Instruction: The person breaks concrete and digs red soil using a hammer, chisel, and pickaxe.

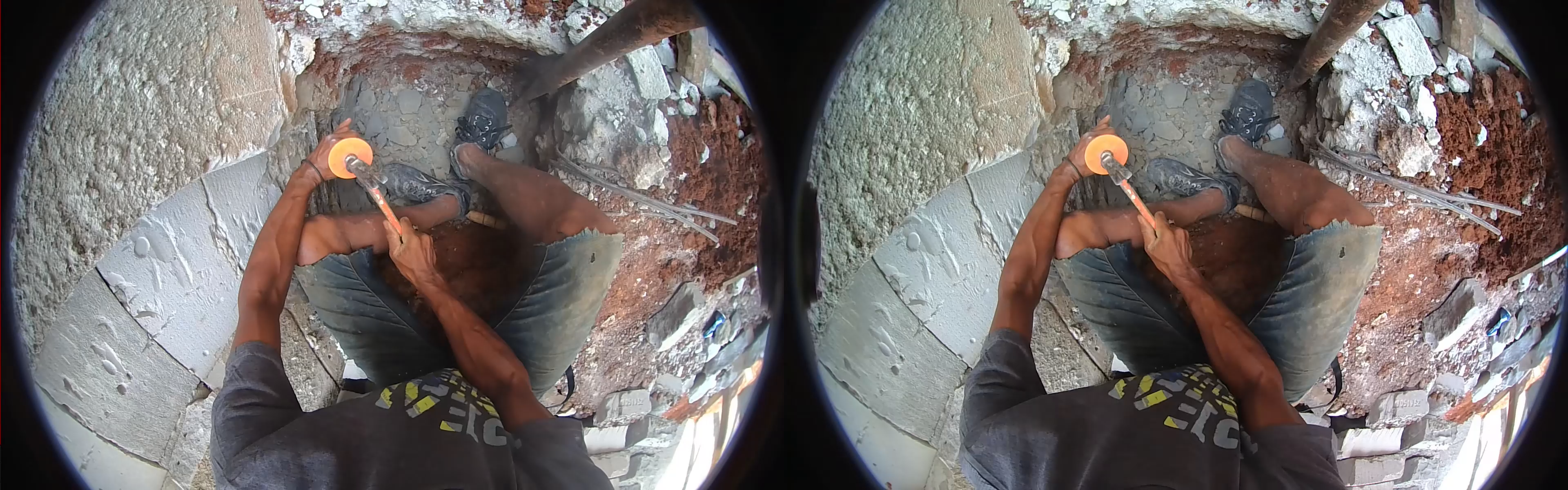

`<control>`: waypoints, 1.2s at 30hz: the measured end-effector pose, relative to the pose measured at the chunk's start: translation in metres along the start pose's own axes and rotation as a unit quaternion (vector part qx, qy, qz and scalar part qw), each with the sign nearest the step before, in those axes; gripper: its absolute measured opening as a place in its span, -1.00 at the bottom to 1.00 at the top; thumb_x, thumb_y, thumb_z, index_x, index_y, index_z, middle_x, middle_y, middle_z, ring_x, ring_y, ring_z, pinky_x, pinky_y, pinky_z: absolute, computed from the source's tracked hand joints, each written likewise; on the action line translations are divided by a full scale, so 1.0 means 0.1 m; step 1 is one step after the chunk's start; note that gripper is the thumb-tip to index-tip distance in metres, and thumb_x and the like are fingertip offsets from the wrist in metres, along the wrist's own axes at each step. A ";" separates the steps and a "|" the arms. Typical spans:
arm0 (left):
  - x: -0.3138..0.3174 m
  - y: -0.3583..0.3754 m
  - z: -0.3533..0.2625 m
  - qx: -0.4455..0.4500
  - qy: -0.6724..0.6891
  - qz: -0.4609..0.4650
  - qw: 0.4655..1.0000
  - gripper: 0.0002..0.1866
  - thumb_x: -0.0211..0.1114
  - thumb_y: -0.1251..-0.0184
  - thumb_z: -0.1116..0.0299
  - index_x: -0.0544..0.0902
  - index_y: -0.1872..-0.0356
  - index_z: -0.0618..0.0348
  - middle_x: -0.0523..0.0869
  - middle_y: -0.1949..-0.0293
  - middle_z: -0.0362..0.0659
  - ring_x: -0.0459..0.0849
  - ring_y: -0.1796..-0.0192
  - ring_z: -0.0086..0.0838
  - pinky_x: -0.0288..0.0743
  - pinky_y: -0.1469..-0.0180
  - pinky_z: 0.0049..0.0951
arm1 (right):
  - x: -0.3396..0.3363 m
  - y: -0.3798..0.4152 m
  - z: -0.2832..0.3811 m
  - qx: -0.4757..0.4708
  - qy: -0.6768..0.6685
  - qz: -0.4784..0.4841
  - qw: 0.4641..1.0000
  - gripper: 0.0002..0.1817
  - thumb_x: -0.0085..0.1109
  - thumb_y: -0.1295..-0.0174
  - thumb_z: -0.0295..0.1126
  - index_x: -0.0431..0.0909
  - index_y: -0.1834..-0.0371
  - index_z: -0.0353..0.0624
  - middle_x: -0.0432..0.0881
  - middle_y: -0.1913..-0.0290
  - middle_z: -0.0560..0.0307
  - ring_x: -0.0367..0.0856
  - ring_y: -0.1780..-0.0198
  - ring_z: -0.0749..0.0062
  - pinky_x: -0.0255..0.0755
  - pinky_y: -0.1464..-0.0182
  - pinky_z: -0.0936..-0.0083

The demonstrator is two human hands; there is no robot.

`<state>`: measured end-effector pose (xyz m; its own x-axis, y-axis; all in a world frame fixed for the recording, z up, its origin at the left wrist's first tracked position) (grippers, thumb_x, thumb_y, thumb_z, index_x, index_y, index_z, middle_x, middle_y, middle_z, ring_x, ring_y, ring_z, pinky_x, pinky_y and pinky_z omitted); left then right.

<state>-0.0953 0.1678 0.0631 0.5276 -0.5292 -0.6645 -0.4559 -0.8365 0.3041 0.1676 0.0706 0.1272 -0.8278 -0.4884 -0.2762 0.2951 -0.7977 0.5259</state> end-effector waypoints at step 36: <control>0.24 -0.08 0.15 -0.104 -0.016 -0.063 0.992 -0.64 0.43 0.04 0.25 0.64 0.17 0.10 0.69 0.18 -0.12 0.65 0.04 -0.27 0.38 -0.27 -0.26 | -0.13 -0.20 0.02 0.112 -0.015 0.030 0.993 -0.58 0.01 -0.32 -0.03 0.53 0.30 -0.24 0.57 0.46 -0.37 0.53 0.32 -0.39 0.37 0.33 -0.08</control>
Point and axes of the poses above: each hand's wrist, its own y-axis away from the middle knuckle, its own x-axis out of the palm, z = x × y, the point moved 1 cm from there along -y, towards the middle knuckle
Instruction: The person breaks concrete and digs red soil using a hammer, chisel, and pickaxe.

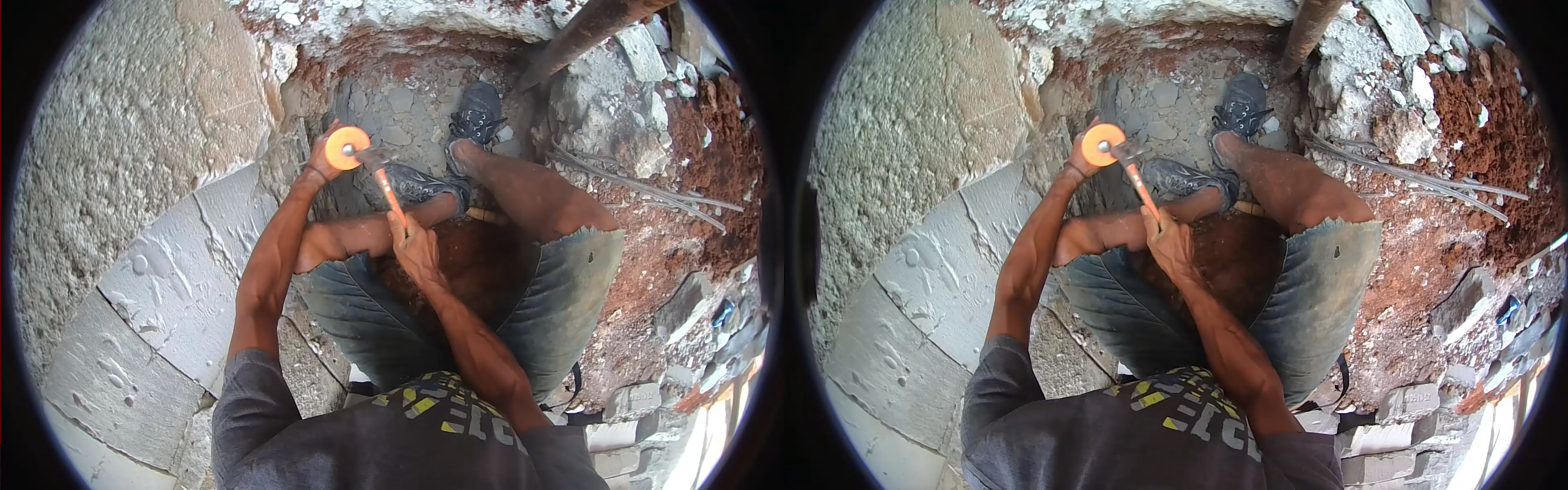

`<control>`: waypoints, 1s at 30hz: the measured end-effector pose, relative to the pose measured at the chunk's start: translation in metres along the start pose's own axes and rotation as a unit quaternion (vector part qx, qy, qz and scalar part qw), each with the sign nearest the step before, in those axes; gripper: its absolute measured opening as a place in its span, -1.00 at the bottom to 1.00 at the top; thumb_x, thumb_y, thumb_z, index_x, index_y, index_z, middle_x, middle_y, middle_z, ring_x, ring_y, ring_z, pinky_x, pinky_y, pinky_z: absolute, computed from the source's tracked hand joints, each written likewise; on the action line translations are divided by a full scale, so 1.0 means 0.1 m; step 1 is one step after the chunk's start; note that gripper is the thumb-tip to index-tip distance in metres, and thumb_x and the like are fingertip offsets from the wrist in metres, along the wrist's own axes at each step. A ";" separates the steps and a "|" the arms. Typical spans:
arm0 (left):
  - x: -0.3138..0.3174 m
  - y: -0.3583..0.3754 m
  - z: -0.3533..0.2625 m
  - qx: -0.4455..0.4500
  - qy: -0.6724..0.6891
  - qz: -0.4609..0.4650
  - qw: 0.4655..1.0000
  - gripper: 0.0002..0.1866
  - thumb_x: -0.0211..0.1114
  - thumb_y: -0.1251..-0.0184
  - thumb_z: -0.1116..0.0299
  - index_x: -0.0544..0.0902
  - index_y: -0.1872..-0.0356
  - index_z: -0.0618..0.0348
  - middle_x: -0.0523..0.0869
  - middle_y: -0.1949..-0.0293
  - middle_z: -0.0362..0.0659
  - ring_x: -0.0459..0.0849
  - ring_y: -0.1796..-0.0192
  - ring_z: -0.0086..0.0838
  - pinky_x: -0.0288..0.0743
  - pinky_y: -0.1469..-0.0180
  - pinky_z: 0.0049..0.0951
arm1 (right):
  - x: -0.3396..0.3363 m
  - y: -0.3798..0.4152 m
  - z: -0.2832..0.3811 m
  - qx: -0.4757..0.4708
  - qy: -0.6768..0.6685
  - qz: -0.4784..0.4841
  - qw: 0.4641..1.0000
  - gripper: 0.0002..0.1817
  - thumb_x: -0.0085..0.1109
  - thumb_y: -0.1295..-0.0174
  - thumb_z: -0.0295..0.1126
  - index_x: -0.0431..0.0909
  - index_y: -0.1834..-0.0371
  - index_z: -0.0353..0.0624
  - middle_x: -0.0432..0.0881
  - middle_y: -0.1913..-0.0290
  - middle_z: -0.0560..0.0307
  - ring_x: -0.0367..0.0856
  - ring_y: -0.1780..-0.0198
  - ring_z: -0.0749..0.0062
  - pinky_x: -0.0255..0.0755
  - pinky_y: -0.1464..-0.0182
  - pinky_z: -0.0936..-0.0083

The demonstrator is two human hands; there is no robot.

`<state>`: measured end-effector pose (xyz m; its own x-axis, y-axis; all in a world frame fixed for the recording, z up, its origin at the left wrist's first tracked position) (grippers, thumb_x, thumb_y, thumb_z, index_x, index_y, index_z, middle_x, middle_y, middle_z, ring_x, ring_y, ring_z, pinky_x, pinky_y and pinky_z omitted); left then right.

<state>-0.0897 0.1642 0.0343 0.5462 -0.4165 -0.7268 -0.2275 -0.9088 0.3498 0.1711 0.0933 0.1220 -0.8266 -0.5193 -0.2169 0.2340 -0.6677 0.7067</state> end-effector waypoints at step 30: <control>-0.28 -0.13 -3.28 -0.050 0.265 -0.464 0.844 -0.72 0.39 -0.01 0.44 0.65 0.19 0.18 0.71 0.23 -0.08 0.67 0.11 -0.24 0.52 0.05 -0.25 | -2.96 1.16 1.59 -0.120 0.034 -0.181 0.976 -0.66 -0.07 -0.44 -0.14 0.49 0.24 -0.22 0.31 0.66 0.35 0.22 0.68 0.73 0.07 0.65 0.69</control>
Point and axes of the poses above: each hand's wrist, its own y-axis away from the middle knuckle, its own x-axis out of the palm, z = x × y, the point moved 1 cm from there along -y, towards the middle knuckle
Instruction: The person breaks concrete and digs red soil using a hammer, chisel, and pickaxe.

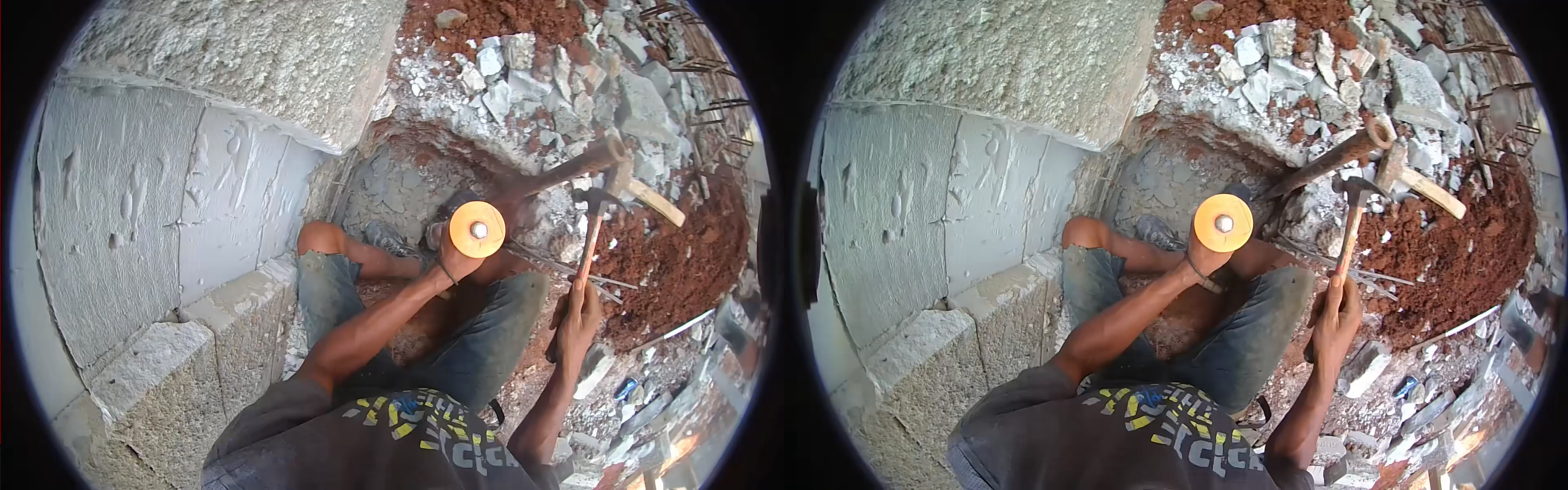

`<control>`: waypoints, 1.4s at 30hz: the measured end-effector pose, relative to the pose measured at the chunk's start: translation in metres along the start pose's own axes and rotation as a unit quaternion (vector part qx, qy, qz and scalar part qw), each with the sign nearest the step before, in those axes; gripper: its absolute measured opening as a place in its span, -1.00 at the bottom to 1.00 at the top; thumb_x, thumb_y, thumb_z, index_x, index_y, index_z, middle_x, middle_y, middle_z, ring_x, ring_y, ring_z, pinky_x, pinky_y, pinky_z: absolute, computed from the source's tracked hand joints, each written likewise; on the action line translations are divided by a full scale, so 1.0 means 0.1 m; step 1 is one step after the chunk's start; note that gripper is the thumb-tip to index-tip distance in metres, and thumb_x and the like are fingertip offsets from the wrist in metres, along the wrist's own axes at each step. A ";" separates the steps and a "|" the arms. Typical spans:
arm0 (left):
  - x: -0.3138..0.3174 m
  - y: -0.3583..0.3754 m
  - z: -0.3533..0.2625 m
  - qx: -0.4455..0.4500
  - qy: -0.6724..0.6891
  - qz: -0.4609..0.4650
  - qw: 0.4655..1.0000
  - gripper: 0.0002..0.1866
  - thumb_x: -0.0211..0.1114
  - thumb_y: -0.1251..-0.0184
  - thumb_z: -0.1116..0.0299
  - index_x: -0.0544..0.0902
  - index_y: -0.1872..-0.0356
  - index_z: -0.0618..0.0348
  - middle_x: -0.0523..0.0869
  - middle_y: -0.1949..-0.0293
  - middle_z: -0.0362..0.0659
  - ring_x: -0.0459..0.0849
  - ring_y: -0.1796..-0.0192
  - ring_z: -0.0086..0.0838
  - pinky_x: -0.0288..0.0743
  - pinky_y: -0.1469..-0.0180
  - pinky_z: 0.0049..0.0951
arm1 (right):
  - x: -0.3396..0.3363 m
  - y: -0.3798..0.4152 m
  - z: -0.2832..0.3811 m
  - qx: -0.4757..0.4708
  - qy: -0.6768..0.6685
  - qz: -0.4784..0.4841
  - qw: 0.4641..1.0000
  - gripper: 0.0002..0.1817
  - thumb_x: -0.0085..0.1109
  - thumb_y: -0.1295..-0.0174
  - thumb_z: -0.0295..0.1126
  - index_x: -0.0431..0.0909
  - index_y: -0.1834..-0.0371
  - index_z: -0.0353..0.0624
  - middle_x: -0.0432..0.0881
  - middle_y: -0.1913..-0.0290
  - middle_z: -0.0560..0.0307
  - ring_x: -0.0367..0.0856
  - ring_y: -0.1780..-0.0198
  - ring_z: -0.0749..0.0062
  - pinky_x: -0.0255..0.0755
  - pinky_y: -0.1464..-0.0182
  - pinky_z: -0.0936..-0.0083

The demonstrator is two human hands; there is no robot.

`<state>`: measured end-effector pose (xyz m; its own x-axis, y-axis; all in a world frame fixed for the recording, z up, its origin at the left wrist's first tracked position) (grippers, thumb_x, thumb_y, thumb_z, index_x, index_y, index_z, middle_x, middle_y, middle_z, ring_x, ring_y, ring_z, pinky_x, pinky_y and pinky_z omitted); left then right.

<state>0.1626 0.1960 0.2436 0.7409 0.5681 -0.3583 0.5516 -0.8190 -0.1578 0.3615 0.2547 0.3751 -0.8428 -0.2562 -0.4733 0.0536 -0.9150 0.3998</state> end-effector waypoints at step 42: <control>0.69 -0.64 -1.17 -0.165 0.172 0.053 0.970 -0.77 0.22 -0.30 0.38 0.66 0.12 0.30 0.75 0.28 -0.04 0.74 0.23 -0.44 0.61 0.14 -0.45 | 0.26 -2.47 1.16 -0.468 0.356 0.133 0.798 -0.81 0.26 -0.08 -0.42 0.46 0.54 -0.24 0.59 0.56 -0.08 0.55 0.59 0.13 0.45 0.44 0.29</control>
Point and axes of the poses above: each hand's wrist, its own y-axis away from the middle knuckle, its own x-axis out of the palm, z = x × y, the point moved 1 cm from there along -y, towards the middle knuckle
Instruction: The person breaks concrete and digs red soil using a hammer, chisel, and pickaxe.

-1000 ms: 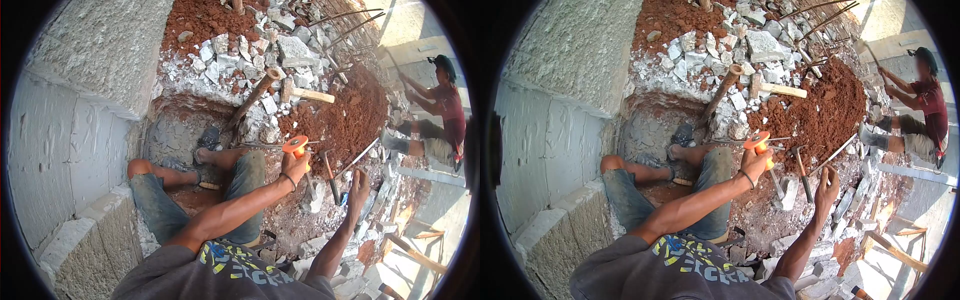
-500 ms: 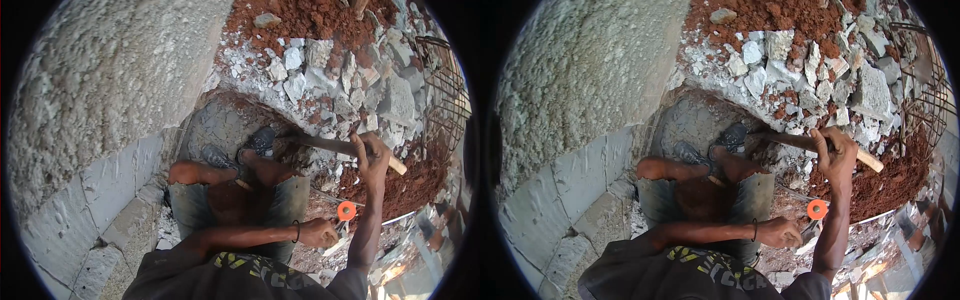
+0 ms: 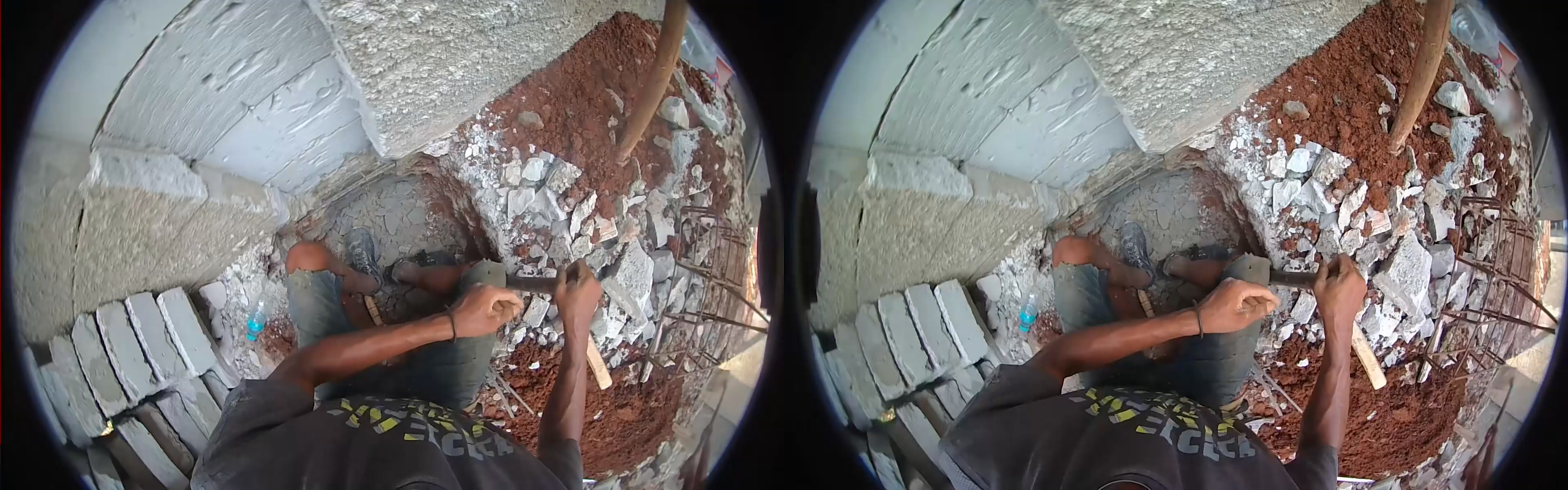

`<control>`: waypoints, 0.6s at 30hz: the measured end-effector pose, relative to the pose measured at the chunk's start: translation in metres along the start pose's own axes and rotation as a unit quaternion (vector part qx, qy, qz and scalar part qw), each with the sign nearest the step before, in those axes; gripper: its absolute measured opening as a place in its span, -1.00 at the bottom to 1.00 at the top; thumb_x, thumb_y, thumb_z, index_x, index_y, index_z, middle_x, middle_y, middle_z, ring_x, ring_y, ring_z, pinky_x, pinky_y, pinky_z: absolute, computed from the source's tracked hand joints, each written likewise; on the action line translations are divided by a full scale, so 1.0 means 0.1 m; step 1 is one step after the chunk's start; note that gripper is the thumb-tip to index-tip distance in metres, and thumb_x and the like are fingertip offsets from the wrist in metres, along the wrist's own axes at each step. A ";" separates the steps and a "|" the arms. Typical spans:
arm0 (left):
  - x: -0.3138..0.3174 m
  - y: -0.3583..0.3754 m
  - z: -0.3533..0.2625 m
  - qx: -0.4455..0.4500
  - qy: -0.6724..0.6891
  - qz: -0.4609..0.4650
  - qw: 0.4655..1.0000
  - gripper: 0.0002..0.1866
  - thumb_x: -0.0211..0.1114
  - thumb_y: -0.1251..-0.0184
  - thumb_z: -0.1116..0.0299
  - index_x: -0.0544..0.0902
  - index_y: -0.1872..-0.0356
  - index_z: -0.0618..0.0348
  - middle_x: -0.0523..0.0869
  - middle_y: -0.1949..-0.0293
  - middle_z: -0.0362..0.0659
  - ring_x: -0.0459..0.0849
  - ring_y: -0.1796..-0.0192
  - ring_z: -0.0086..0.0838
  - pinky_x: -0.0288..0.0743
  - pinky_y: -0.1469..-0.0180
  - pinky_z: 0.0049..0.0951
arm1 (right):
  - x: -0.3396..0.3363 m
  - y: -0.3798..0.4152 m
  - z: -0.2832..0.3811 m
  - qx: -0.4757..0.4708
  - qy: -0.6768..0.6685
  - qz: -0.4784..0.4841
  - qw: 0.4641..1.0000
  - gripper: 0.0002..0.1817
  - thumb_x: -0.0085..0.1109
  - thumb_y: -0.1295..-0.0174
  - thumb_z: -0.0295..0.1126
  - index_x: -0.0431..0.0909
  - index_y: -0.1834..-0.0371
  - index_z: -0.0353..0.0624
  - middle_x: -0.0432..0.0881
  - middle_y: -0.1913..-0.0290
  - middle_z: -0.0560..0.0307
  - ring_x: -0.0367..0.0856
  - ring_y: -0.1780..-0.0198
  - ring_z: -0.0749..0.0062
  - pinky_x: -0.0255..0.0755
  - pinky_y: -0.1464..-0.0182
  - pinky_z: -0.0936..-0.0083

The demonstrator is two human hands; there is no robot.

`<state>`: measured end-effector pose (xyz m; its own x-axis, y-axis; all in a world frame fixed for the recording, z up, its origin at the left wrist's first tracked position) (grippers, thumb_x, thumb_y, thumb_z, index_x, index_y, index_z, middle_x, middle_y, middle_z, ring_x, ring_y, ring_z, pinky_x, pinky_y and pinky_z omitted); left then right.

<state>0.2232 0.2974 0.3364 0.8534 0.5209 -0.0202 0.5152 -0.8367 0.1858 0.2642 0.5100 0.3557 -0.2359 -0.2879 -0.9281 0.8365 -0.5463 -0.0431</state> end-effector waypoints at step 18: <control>-0.29 0.54 0.34 0.001 -0.129 -0.221 0.967 -0.40 0.34 -0.17 0.33 0.38 -0.25 0.20 0.56 -0.07 0.02 0.56 -0.12 -0.24 0.45 -0.17 -0.21 | -0.21 0.04 1.01 -0.126 -0.353 -0.244 0.895 -0.75 0.40 -0.02 -0.32 0.52 0.50 -0.21 0.55 0.55 0.22 0.51 0.49 0.57 0.42 0.35 0.60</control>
<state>0.2292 0.2312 0.3136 0.5414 0.7684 -0.3412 0.8338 -0.5428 0.1006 0.2223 0.4343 0.4128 -0.7823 -0.5370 -0.3158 0.6130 -0.5734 -0.5435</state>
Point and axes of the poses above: each hand's wrist, its own y-axis away from the middle knuckle, its own x-axis out of the palm, z = x × y, the point moved 1 cm from there along -y, towards the middle knuckle
